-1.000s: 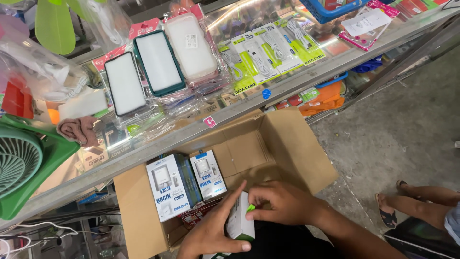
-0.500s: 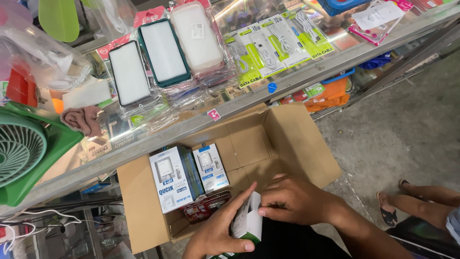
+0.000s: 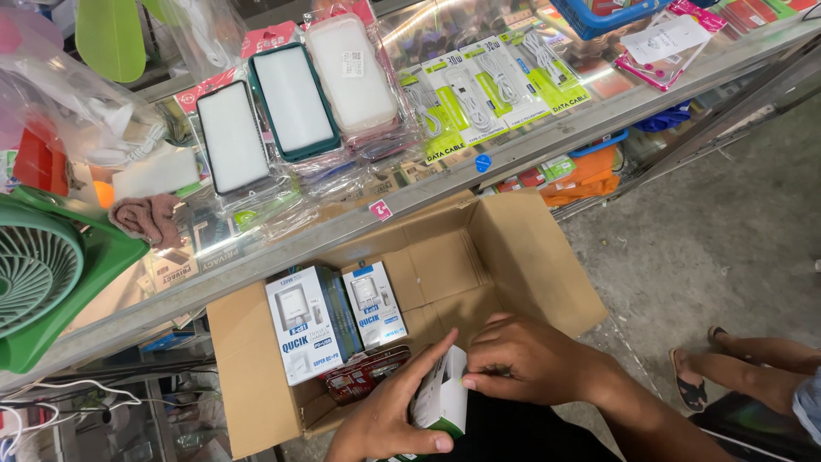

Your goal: The person takes packaged phone chargers, adapter boxes, and data cable packages out of a cardboard box and arranges them one by one on the glass display shelf, lining up the white charger packages with the existing stock. Near the end, the person also places red-packaged accessory items from the box onto the shelf.

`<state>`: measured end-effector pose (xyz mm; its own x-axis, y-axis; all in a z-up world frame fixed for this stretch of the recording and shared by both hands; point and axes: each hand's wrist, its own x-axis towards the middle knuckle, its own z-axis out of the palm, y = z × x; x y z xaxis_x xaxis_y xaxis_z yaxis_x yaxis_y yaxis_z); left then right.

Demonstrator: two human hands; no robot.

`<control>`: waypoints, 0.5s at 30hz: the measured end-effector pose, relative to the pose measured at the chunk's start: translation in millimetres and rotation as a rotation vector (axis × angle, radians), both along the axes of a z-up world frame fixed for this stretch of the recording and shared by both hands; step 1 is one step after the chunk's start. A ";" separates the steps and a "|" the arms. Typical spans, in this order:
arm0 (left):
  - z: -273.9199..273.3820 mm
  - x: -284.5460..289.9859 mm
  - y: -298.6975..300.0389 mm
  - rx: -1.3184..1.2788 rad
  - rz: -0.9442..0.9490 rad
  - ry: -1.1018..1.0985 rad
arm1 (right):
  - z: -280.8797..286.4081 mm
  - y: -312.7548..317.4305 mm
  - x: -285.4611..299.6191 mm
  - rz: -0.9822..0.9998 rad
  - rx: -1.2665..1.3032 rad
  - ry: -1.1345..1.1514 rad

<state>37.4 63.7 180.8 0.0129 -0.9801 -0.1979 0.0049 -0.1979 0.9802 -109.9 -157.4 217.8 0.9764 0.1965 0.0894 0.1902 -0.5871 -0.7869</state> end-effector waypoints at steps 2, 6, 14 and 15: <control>4.6 -0.4 -0.2 0.011 0.001 0.011 | -0.1 0.2 -0.7 0.004 -0.013 -0.001; 4.3 0.7 0.2 -0.009 -0.005 0.057 | 3.9 -0.3 -0.2 0.006 -0.023 0.013; 6.1 0.7 -0.6 0.004 0.000 0.093 | 4.9 -2.9 -0.9 0.020 -0.041 0.001; 5.5 0.7 -0.3 0.000 0.003 0.098 | 4.5 -3.1 -1.0 0.022 -0.046 0.005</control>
